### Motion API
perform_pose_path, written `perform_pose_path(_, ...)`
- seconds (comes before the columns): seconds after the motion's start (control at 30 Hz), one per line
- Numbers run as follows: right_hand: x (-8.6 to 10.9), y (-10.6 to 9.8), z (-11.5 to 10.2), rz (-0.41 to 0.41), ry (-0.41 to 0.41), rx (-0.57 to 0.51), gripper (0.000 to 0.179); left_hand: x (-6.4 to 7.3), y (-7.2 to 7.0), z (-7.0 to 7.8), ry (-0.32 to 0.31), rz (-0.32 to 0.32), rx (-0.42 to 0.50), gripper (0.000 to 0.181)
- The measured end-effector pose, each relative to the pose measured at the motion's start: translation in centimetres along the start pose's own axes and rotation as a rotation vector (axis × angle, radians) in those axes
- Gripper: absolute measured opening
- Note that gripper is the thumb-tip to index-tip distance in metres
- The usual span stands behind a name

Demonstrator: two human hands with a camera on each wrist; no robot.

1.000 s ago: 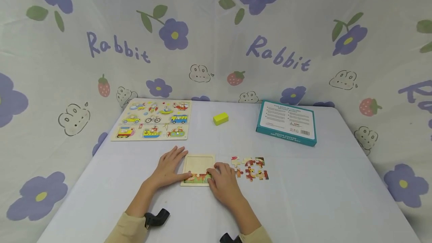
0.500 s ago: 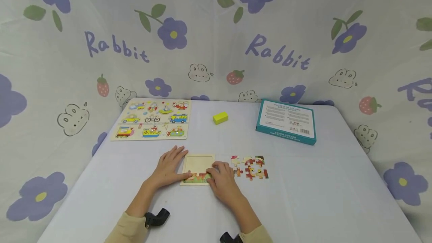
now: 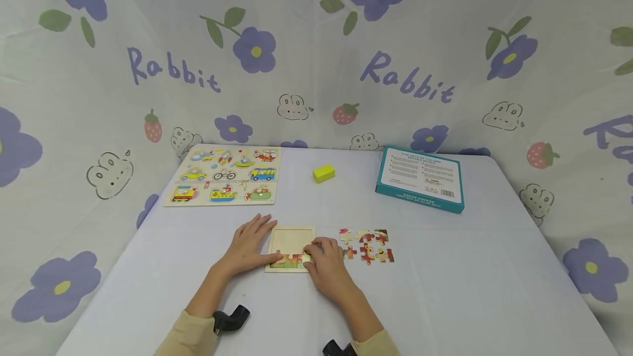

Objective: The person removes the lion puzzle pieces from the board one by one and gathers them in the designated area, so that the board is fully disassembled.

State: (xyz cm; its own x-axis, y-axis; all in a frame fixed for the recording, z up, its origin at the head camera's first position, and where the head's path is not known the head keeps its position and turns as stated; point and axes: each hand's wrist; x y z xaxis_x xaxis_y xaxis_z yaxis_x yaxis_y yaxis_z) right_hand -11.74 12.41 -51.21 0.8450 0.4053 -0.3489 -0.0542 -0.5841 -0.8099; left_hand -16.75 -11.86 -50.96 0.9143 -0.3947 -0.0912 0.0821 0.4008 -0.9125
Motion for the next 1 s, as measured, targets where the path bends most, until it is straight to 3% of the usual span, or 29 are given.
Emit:
perform_pose_path(0.37,0.11,0.15,0.19,0.034,-0.005,-0.016,0.029,0.01,-0.05,-0.05,0.007,0.003,0.015,0.088)
perform_pose_path(0.63,0.06,-0.04,0.02,0.094,-0.074,-0.033,0.029,0.05,-0.07,-0.07,0.008,-0.002,0.021,0.089)
perform_pose_path(1.0,0.23,-0.49,-0.26,0.080,-0.015,-0.087,0.027,0.05,-0.21,0.06,-0.001,-0.024,0.001,0.093)
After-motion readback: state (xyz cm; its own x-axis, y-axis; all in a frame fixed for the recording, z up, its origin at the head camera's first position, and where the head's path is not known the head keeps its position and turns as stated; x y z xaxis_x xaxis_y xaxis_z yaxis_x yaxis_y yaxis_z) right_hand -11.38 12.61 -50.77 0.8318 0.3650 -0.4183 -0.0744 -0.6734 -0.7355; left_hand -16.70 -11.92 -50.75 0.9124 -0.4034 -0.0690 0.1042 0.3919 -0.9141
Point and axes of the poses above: each hand's wrist, its own x-axis away from the middle knuckle, its own y-axis out of the palm, z = x × y, and after that the axes turned 1 degree about x, right-handed
